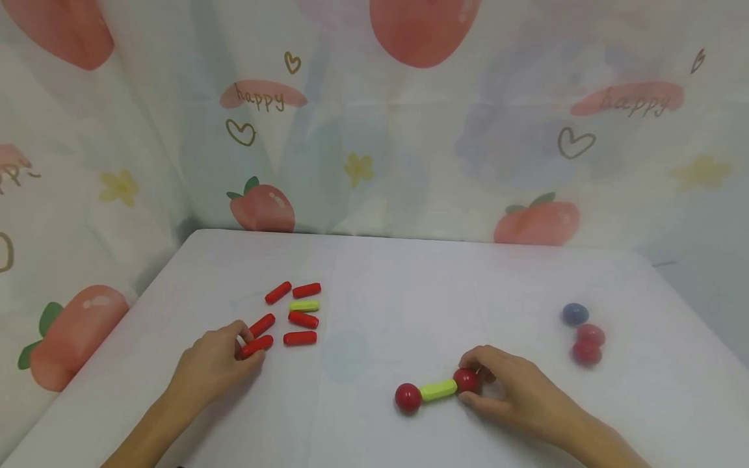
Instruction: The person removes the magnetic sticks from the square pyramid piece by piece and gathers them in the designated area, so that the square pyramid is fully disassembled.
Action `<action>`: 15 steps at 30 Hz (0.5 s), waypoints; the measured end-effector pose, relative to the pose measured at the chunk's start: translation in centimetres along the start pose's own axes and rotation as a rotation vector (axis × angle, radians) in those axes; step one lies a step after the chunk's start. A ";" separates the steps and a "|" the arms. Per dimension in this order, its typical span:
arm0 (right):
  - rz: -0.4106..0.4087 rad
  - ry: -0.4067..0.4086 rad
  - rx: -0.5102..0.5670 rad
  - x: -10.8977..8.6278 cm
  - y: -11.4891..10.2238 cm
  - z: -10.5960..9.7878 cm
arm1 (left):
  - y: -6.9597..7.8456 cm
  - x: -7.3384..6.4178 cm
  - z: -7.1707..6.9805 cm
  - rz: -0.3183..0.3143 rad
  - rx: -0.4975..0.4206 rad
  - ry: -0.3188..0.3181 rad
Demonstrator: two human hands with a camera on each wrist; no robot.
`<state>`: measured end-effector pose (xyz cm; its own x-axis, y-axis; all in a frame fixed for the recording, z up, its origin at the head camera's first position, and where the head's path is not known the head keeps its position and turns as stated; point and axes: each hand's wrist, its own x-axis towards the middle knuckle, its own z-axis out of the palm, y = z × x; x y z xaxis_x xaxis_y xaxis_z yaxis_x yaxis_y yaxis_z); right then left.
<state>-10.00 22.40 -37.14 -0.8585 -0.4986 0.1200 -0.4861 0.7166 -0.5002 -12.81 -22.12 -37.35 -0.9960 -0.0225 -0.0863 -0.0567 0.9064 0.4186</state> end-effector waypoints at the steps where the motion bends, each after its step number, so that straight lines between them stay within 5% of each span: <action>1: 0.002 -0.001 0.003 0.0 0.0 0.0 | 0.0 0.0 0.0 0.005 0.013 -0.003; 15: 0.018 -0.005 0.021 -0.2 -0.3 0.0 | 1.0 -0.4 -0.8 -0.011 0.109 -0.019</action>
<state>-9.73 22.32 -36.99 -0.8661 -0.4885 0.1065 -0.4672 0.7150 -0.5201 -12.49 -21.50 -36.20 -0.9938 -0.0262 -0.1076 -0.0593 0.9466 0.3168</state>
